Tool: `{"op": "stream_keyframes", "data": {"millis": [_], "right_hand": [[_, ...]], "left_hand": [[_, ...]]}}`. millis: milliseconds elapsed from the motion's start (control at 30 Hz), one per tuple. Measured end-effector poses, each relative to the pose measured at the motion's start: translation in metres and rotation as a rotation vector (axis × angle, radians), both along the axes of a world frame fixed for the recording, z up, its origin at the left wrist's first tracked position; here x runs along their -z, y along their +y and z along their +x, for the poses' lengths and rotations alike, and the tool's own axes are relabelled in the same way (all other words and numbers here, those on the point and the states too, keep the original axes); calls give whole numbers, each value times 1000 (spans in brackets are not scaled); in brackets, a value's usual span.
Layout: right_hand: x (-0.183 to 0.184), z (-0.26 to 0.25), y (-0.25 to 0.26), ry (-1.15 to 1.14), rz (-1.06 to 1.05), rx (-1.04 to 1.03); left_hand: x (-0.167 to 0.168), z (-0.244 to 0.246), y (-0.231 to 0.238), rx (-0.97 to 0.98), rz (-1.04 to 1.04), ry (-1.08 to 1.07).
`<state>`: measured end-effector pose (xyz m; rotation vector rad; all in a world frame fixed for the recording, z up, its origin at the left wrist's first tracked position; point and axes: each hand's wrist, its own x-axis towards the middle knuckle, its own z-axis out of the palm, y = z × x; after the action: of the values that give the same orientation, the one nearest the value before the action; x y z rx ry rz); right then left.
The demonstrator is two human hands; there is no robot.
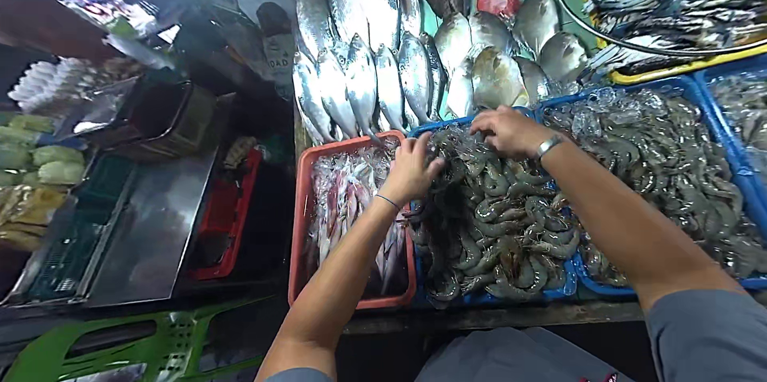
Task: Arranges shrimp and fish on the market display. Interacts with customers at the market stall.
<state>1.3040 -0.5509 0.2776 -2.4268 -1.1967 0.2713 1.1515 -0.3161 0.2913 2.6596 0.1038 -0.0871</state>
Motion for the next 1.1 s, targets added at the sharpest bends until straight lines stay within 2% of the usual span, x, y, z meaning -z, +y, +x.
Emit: {"op": "stream_keyframes", "data": {"millis": [67,133,233,333,467,567,667,733,867,933,1033,1100], "right_hand": [[12,-27,-20,3,48,15],[28,-57,-34,-54,84,97],[45,-93,-34,-44,-104,206],[41,-100,-36,-2,-151,175],[22,-135,-60,-96,42,164],[26,-181,-75,-93,97,-14],[44,-205,-79,-38,-128,-241],[54,-207,-78,-136,-176,-296],[52,-197,-81,-249,-232,-298],[37,-189,-86,-167,-289,-250],[-1,-166,-88,80,-333,-82],[-13,-155,-88,160,-163,121]], "left_hand": [[4,-15,-26,94,175,29],[24,-25,-40,162,306,32],[40,-24,-45,202,354,44],[39,-16,-32,185,212,61],[21,-23,-21,29,-106,-118],[22,-31,-21,-1,11,-274],[27,-60,-42,36,103,-234],[30,-96,-69,125,126,-274],[61,-158,-103,256,158,-261],[63,-172,-109,263,209,-149],[58,-177,-113,251,298,44],[60,-176,-118,242,324,124]]}}
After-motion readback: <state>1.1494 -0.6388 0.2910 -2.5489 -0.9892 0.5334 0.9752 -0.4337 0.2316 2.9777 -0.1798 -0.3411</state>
